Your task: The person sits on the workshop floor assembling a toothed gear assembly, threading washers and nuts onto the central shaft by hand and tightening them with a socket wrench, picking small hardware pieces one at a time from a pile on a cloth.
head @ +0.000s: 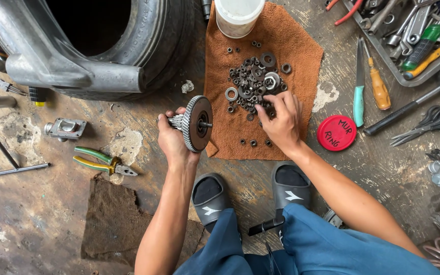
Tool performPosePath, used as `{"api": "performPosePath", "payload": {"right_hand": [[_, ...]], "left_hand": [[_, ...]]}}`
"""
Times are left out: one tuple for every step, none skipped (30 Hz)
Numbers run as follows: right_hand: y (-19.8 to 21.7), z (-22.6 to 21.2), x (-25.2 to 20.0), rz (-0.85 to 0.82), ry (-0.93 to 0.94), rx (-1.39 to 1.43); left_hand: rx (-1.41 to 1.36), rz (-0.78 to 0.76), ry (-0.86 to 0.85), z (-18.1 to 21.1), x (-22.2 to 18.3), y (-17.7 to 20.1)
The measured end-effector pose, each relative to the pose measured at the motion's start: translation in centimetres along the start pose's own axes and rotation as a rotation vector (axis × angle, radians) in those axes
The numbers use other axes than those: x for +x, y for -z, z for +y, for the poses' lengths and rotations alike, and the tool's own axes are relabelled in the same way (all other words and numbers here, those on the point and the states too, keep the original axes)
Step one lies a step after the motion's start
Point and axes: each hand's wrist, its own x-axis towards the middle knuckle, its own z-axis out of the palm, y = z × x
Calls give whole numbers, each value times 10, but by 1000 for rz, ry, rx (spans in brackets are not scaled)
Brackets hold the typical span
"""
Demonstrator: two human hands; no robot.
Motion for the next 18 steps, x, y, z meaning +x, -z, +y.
{"api": "performPosePath", "payload": {"right_hand": [[-6, 4, 0, 0, -1, 2], [-11, 8, 0, 5, -18, 11], [-16, 12, -1, 8, -37, 20], [-22, 24, -6, 6, -39, 21], [-28, 37, -9, 9, -58, 32], [-35, 49, -12, 11, -77, 43], [-36, 59, -15, 9, -79, 45], [-37, 69, -18, 13, -61, 54], [-38, 79, -20, 19, -41, 63], [-33, 74, -17, 19, -41, 63], [-26, 68, -15, 6, -45, 120], [-20, 63, -13, -6, -49, 177], [-18, 59, -13, -6, -50, 176], [-16, 56, -12, -12, -32, 177], [-14, 53, -11, -17, -13, 178], [-11, 49, -10, -15, -14, 178], [-7, 46, -9, -8, 71, 158], [-4, 42, -8, -1, 156, 138]], "left_hand": [[1, 1, -1, -1, 2, 0], [-1, -2, -1, -2, 3, 1], [-3, -3, 1, -4, 5, 2], [-2, -1, 2, -3, 1, 0], [-5, 1, 1, -2, -2, -2], [-8, 2, 1, -1, -5, -5], [-7, 5, 1, -1, -7, -5], [-11, 17, -2, -1, -9, -6], [-17, 27, -7, -1, -10, -7], [-18, 27, -7, -1, -9, -8], [-16, 29, -4, -2, -9, -8], [-14, 30, -2, -3, -9, -8], [-14, 30, -1, -3, -8, -8], [-22, 30, -1, -4, -7, -7], [-29, 28, -1, -4, -6, -7], [-28, 26, -1, -4, -6, -8], [-24, 22, 2, -4, -7, -8], [-20, 19, 5, -5, -7, -9]]}}
